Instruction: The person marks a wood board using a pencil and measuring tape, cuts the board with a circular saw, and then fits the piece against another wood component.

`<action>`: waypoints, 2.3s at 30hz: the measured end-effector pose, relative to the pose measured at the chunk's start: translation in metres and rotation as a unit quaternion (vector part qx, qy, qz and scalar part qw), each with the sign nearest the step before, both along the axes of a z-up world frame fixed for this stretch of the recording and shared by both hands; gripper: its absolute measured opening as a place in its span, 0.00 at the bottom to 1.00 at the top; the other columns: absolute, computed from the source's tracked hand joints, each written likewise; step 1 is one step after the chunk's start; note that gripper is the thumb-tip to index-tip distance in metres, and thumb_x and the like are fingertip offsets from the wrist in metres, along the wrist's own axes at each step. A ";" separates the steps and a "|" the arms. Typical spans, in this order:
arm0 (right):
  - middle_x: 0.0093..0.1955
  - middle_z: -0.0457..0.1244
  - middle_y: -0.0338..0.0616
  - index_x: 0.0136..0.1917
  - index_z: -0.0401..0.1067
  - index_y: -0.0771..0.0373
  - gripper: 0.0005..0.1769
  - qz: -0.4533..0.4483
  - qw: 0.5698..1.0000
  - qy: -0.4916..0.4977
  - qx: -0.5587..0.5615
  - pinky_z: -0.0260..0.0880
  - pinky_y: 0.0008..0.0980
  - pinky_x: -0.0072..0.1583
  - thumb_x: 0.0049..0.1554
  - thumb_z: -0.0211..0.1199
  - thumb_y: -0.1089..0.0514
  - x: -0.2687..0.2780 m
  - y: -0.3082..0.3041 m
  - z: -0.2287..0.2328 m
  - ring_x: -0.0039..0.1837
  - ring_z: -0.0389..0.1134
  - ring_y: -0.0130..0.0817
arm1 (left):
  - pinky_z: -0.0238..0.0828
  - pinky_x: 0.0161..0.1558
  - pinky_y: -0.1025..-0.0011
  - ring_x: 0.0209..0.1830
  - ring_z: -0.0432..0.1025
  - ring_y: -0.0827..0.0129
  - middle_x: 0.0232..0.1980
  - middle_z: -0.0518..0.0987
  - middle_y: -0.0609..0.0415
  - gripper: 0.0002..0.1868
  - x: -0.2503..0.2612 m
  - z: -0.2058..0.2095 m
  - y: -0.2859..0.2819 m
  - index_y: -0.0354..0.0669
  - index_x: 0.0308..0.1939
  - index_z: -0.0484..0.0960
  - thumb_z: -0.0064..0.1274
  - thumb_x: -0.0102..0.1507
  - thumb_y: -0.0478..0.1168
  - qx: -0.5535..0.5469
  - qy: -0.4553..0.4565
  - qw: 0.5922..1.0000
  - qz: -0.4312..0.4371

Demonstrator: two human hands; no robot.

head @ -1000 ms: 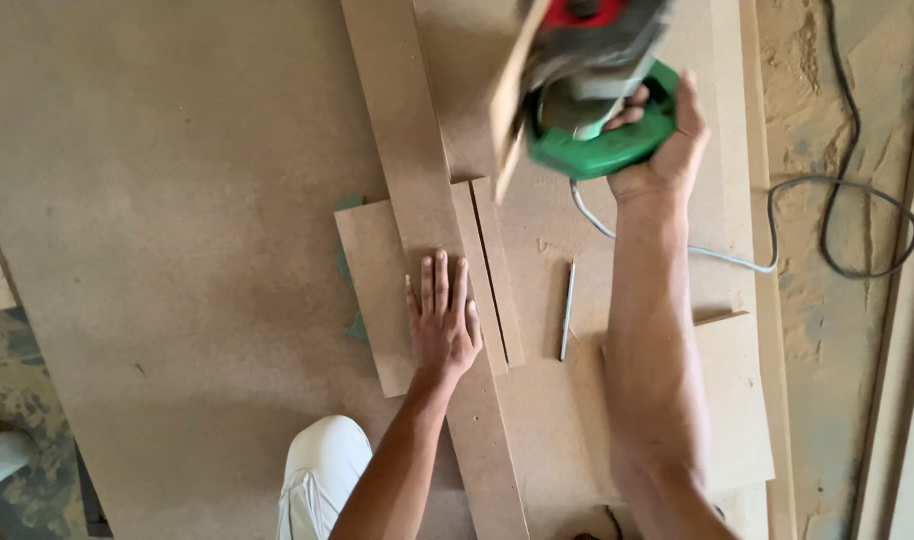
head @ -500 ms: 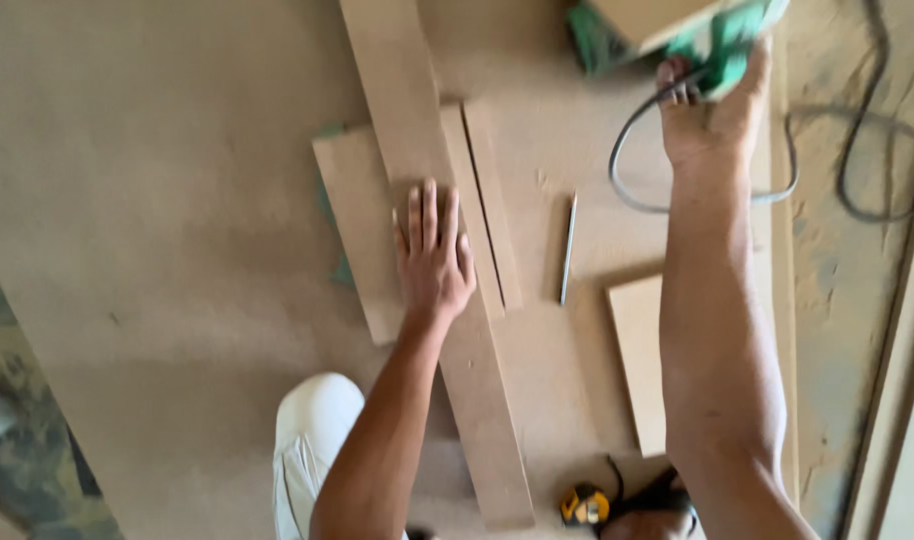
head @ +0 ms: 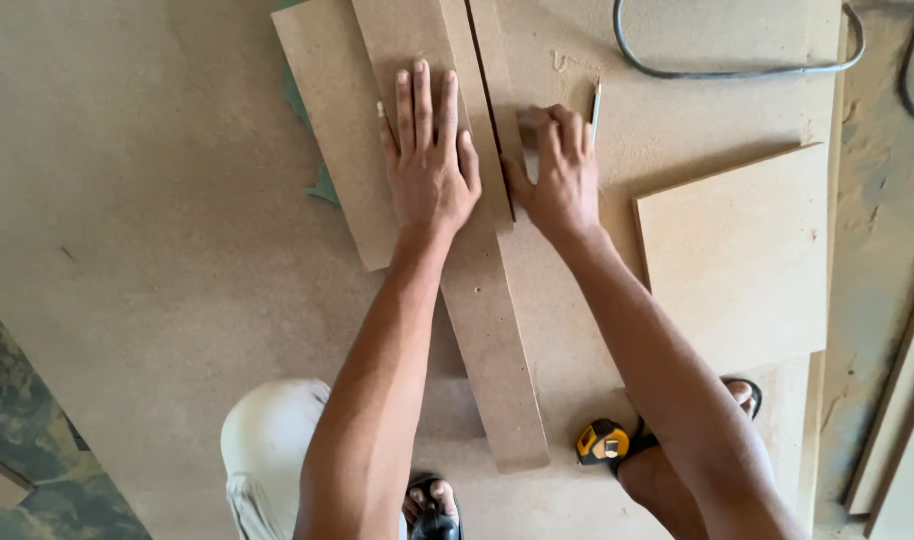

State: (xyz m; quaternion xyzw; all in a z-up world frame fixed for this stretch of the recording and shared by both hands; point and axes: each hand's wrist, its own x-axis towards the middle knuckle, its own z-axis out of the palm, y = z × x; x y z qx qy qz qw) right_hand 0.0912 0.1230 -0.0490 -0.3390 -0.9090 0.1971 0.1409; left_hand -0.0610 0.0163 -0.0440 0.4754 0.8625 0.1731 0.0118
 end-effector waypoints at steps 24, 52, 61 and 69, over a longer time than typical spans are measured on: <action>0.46 0.72 0.40 0.61 0.73 0.68 0.21 -0.206 0.776 0.179 -0.568 0.77 0.28 0.51 0.62 0.58 0.52 0.105 -0.026 0.110 0.47 0.73 0.29 | 0.30 0.81 0.44 0.86 0.35 0.52 0.86 0.44 0.47 0.32 -0.002 0.014 0.002 0.50 0.82 0.53 0.31 0.72 0.49 -0.028 -0.039 0.999 -0.011; 0.54 0.68 0.52 0.62 0.69 0.62 0.27 -0.247 0.918 0.003 -0.310 0.75 0.42 0.51 0.58 0.58 0.42 0.119 -0.169 0.041 0.51 0.72 0.40 | 0.33 0.82 0.46 0.86 0.39 0.53 0.86 0.44 0.48 0.33 0.001 0.018 0.004 0.49 0.82 0.53 0.37 0.72 0.47 0.020 0.001 1.000 0.006; 0.53 0.65 0.63 0.57 0.69 0.67 0.27 -0.241 0.956 -0.045 -0.159 0.69 0.54 0.54 0.63 0.54 0.39 0.141 -0.256 0.006 0.52 0.69 0.60 | 0.29 0.78 0.48 0.83 0.35 0.50 0.83 0.39 0.43 0.38 -0.013 0.031 -0.003 0.45 0.80 0.48 0.40 0.69 0.53 -0.052 -0.075 0.995 -0.045; 0.29 0.64 0.58 0.37 0.71 0.68 0.29 -0.299 0.933 -0.016 -0.199 0.66 0.52 0.41 0.64 0.56 0.39 0.136 -0.287 0.029 0.31 0.65 0.55 | 0.49 0.77 0.54 0.77 0.59 0.50 0.76 0.66 0.38 0.28 0.079 0.004 -0.221 0.35 0.74 0.66 0.44 0.72 0.44 0.191 -0.196 0.961 -0.038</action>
